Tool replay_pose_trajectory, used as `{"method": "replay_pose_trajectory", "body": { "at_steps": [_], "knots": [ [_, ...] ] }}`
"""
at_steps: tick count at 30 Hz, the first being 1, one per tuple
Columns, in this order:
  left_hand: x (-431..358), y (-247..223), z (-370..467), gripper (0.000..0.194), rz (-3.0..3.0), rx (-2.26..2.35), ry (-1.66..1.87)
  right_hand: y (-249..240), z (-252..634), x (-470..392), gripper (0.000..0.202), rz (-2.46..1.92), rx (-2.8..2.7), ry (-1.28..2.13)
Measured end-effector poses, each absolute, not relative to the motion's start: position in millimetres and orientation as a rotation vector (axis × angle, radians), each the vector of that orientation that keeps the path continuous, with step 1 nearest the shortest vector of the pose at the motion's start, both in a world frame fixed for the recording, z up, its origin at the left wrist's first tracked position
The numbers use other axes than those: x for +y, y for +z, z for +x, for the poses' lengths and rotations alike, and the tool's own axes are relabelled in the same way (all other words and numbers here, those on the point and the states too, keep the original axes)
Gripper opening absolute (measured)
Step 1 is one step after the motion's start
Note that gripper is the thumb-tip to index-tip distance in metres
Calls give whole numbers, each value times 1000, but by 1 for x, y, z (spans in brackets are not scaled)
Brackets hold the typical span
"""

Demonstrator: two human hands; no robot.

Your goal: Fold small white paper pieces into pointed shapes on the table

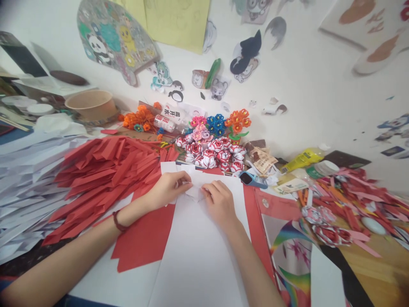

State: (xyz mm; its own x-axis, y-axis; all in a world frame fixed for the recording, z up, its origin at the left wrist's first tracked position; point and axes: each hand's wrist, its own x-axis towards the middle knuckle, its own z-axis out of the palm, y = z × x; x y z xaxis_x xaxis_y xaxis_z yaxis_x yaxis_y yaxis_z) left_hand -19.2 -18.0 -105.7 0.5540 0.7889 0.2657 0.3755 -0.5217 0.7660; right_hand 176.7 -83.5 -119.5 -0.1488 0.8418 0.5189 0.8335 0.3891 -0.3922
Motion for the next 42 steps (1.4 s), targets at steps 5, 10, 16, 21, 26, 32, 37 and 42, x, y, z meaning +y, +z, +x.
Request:
{"method": "replay_pose_trajectory", "body": {
  "at_steps": [5,10,16,21,26,32,37,42],
  "knots": [
    [-21,-108,-16,34,1967,790,818,-118,169,-92,13,-1502,-1670,90],
    [-28,-108,-12,23,2049,786,777,-111,155,-98,15,-1460,-1495,480],
    [-26,-107,-16,32,2121,852,706,-110,153,-96,15,-1416,-1402,632],
    [-24,-108,-18,27,2126,783,613,-114,161,-91,19,-1437,-1280,637],
    [-23,-101,-14,40,1570,712,941,-118,163,-94,21,-1484,-1202,546],
    [-21,-72,-25,51,771,273,972,-114,159,-98,20,-1536,-1326,441],
    [-25,-62,-29,52,615,169,965,-113,156,-99,26,-1543,-1474,364],
    [-29,-59,-28,51,577,164,998,-114,158,-99,28,-1554,-1514,329]
  ]
}}
